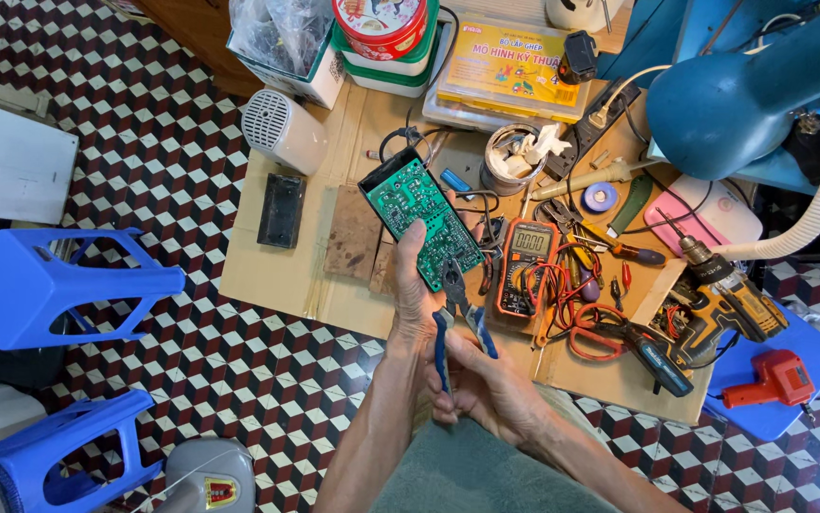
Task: The person opens a black electronic device case, removes a green circuit board, and uses pliers to trim wires and components on the board. The person repeatedly handles the board and pliers, adjusting and cutting small parts while the device remains open on the workbench.
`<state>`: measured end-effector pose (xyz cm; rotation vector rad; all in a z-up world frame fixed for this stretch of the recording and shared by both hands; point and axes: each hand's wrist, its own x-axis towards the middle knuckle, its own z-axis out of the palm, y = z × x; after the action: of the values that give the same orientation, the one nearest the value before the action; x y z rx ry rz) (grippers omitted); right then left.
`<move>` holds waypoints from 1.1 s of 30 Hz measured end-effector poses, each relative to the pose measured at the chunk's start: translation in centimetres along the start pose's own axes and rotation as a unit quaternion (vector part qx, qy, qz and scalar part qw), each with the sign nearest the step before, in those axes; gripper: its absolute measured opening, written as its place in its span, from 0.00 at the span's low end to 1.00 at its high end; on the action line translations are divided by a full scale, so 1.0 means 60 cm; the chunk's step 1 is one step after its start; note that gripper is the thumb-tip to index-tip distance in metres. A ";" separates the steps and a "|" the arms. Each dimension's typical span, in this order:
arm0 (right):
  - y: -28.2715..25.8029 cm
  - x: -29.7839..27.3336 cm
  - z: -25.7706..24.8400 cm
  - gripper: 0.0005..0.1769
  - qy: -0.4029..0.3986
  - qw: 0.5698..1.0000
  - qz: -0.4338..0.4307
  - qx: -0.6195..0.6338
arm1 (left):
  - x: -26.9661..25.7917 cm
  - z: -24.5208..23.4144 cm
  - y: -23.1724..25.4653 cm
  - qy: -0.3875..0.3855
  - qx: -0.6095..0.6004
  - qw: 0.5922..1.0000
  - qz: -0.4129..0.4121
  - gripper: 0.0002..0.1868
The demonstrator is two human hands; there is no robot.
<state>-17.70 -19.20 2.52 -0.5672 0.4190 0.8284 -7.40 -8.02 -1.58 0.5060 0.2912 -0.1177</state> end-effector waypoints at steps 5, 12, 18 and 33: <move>-0.004 -0.008 -0.006 0.21 0.006 0.999 0.031 -0.011 | -0.010 -0.003 0.015 -0.026 0.029 0.999 0.000 0.32; -0.014 -0.027 -0.010 0.22 -0.008 0.997 0.036 -0.070 | -0.016 0.000 0.040 -0.100 0.079 0.992 -0.020 0.31; -0.027 -0.036 -0.002 0.22 -0.020 0.994 0.041 -0.095 | -0.015 0.006 0.063 -0.130 0.126 0.982 -0.057 0.32; -0.056 -0.046 0.000 0.22 -0.022 0.987 0.098 -0.123 | 0.036 -0.009 0.116 -0.183 0.363 0.883 -0.234 0.38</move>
<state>-16.77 -22.57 5.07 -0.7421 0.3382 1.0886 -4.18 -1.77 0.54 1.1367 -0.0240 -0.8094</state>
